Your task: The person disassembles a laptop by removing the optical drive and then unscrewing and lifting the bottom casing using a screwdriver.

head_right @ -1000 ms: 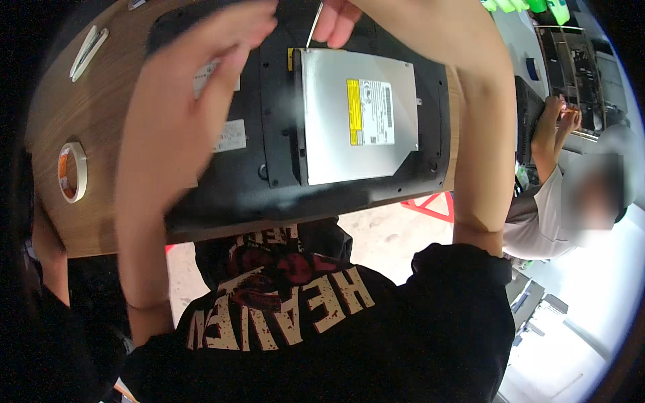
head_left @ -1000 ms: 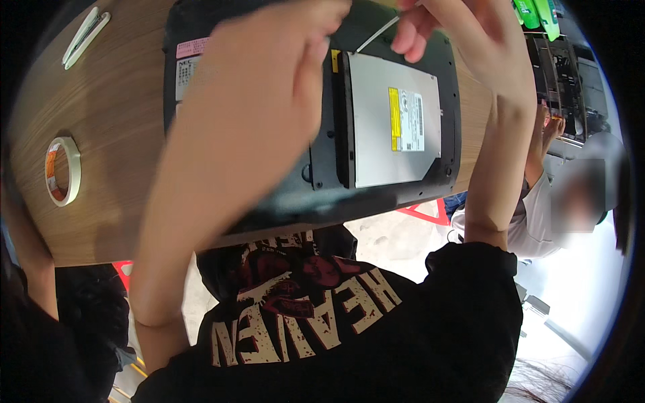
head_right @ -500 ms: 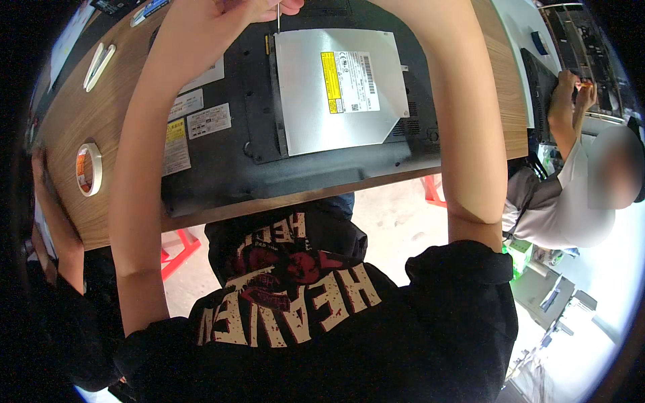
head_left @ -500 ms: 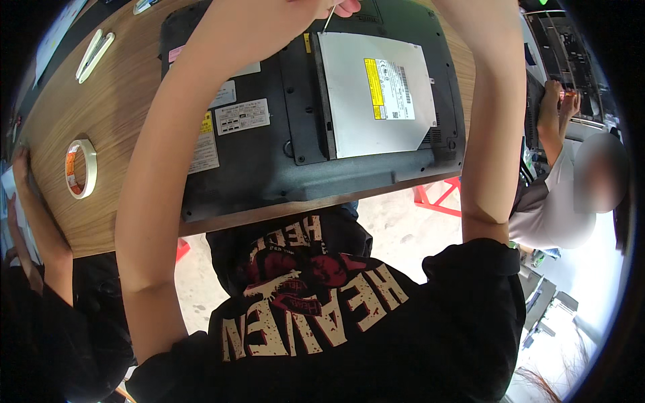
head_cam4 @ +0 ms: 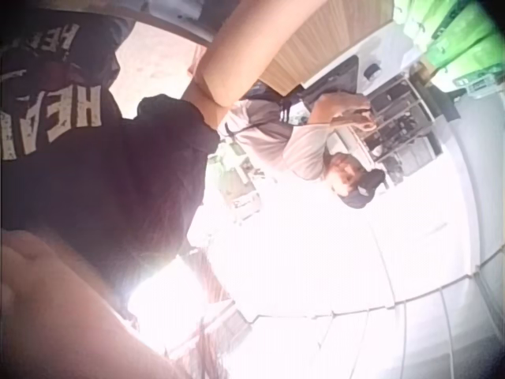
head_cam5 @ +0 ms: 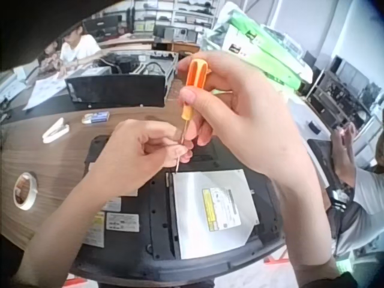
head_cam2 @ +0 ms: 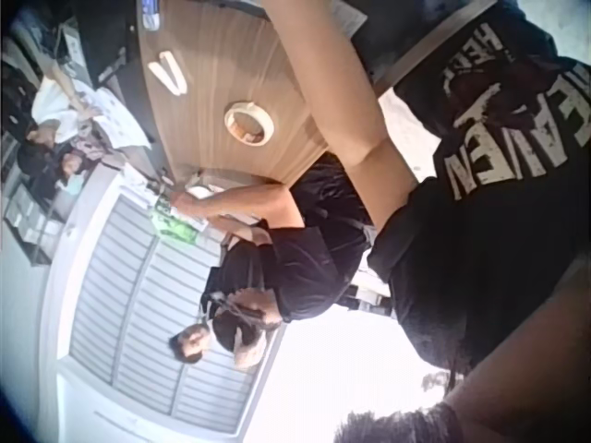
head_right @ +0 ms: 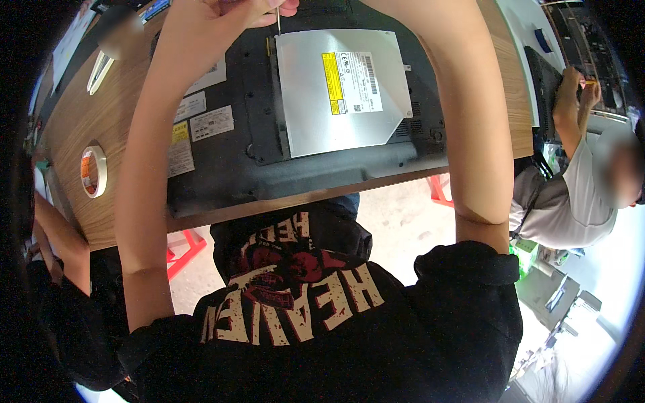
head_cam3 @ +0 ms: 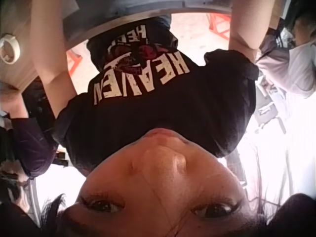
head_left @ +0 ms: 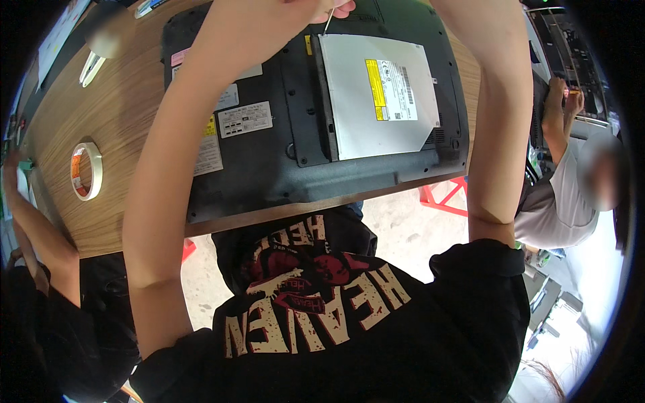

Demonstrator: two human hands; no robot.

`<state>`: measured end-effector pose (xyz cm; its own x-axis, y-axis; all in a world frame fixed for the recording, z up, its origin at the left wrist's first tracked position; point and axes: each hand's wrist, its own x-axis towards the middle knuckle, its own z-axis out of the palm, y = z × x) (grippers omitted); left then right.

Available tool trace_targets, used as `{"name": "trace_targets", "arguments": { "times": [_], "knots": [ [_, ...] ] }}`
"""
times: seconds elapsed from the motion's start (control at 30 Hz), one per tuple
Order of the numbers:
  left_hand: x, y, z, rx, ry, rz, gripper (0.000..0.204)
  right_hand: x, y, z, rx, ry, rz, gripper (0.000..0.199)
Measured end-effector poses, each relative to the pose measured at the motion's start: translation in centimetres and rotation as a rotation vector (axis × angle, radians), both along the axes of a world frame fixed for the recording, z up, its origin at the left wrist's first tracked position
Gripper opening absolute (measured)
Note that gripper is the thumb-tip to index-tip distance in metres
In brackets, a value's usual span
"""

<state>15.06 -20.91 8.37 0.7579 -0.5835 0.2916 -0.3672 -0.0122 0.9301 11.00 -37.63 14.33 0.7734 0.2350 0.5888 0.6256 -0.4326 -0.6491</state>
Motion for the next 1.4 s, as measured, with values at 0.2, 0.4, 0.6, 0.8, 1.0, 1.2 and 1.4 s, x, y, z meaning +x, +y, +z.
{"name": "trace_targets", "arguments": {
  "times": [0.2, 0.4, 0.6, 0.8, 1.0, 1.2, 1.4],
  "knots": [
    [1.6, 1.9, -1.5, 0.131, -0.412, 0.099, 0.024, -0.7, 3.1, 1.1, 0.149, 0.23, 0.039, 0.023],
    [-0.1, 0.4, -2.7, -0.156, -0.22, 0.226, 0.015, 1.3, -1.9, -2.2, -0.25, -0.001, -0.128, 0.038],
    [-1.2, 2.0, -2.3, -0.207, -0.252, 0.277, 0.014, 1.9, -7.0, -4.9, -0.512, 0.019, -0.316, 0.035],
    [-1.5, 1.2, -3.0, 0.004, -0.355, 0.304, 0.009, 2.3, -6.2, -5.6, -0.207, 0.057, -0.241, 0.034],
    [-1.3, 1.1, -3.5, 0.083, -0.356, 0.261, 0.008, 1.0, -3.6, -3.6, -0.199, -0.007, -0.213, 0.034],
    [-2.0, 2.0, -2.4, 0.232, -0.387, 0.264, 0.012, 0.8, -4.8, -4.9, -0.372, 0.01, -0.348, 0.032],
    [-0.4, 0.1, -3.6, 0.135, -0.368, 0.275, 0.018, -1.1, -1.1, -2.2, 0.083, -0.059, -0.213, 0.031]
  ]
}}
